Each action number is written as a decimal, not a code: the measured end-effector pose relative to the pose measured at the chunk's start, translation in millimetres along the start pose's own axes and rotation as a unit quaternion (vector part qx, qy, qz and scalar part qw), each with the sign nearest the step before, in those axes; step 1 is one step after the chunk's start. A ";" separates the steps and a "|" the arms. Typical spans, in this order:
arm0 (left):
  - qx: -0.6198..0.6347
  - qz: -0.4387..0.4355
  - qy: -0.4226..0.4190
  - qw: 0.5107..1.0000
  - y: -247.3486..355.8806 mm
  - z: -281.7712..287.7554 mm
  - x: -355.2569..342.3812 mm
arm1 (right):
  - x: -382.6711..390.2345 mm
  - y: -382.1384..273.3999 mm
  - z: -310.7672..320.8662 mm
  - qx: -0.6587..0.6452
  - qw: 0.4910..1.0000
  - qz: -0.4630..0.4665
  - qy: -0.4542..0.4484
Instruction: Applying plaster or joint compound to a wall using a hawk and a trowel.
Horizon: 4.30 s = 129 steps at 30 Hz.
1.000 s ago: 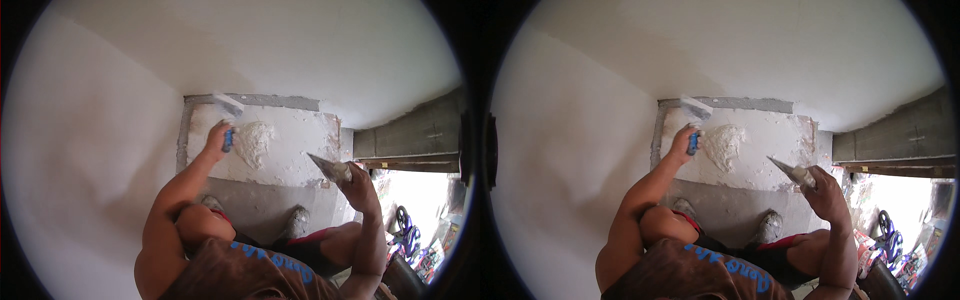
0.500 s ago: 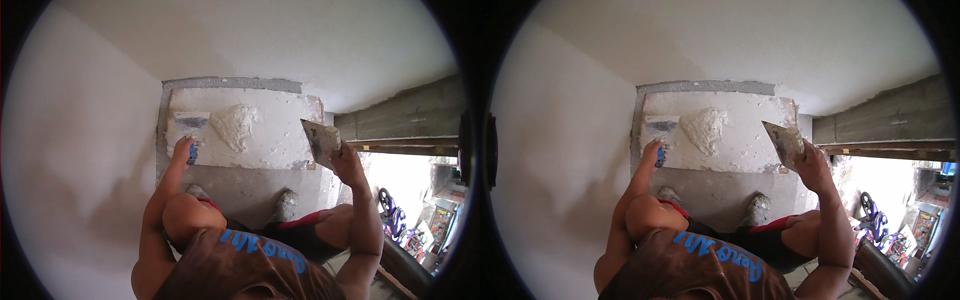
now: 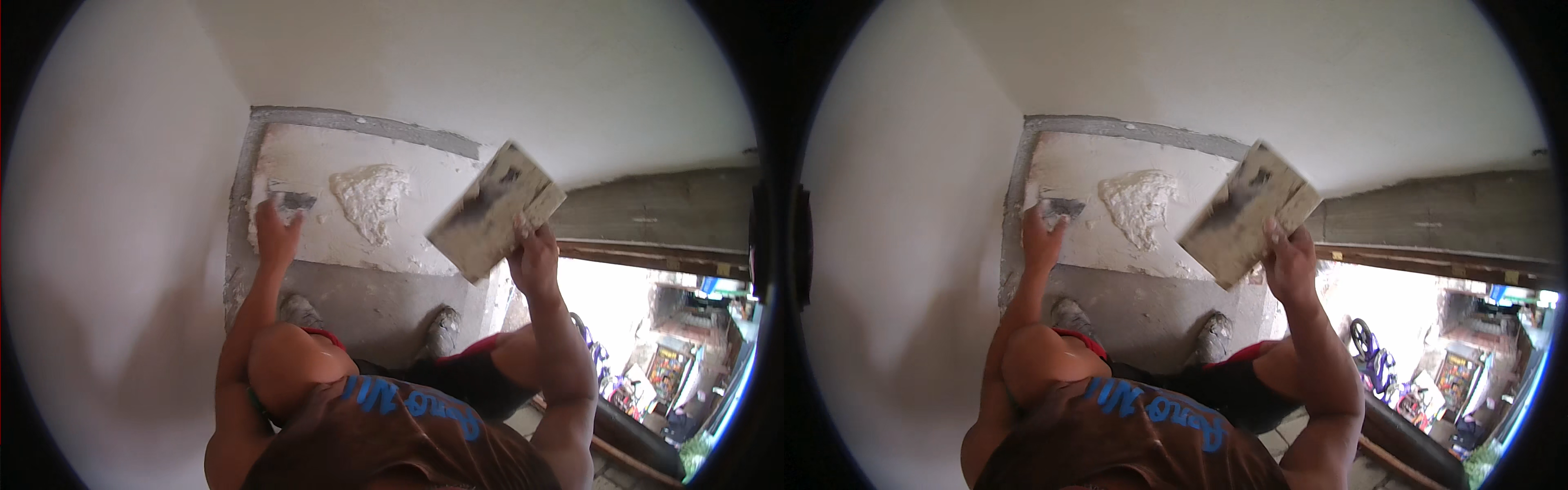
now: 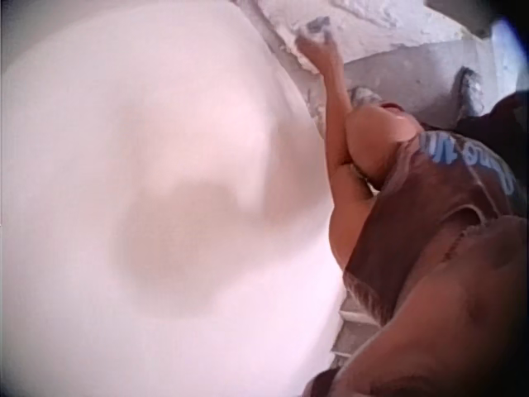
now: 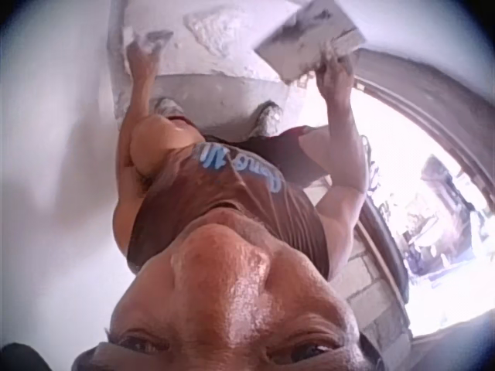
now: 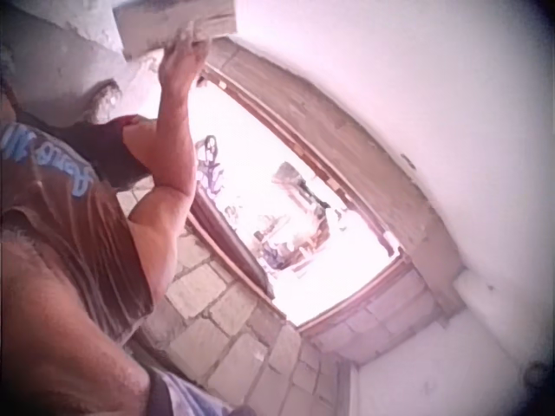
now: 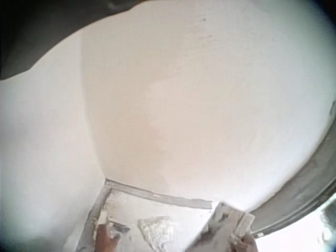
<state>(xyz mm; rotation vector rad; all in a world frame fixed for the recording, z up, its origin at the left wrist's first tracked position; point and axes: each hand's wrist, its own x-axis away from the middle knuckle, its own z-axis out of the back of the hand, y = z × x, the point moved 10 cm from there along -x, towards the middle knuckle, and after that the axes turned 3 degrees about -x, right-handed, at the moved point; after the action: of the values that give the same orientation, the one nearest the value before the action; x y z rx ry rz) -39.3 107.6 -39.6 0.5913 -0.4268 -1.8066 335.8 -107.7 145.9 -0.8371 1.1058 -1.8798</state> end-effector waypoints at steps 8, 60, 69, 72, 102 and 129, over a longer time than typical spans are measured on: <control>0.460 -0.108 -0.493 0.730 296.2 -7.0 40.2 | -36.2 -42.2 -30.3 -0.601 0.785 0.063 0.137; 0.317 0.136 0.468 0.814 72.3 38.1 -156.5 | 27.3 39.3 19.7 0.009 0.973 -0.105 -0.207; 0.235 0.142 0.390 0.879 113.2 -7.1 -201.6 | 32.5 38.5 16.8 0.084 0.971 -0.088 -0.205; 0.298 0.056 0.304 0.903 207.2 -73.3 -173.5 | 30.3 35.3 6.2 0.124 0.968 -0.056 -0.213; 0.279 0.136 0.472 0.825 130.8 100.2 -187.0 | 42.8 1.5 16.8 0.156 0.963 0.031 -0.216; 0.694 0.509 0.124 0.495 48.4 -240.2 -148.3 | 41.6 20.0 27.1 0.133 0.971 -0.003 -0.198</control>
<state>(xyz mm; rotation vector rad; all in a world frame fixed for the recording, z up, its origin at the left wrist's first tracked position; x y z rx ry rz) 175.4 235.3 -179.7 1.2408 -1.6324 0.1506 344.3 -160.5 144.9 -1.0022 0.5924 -1.7175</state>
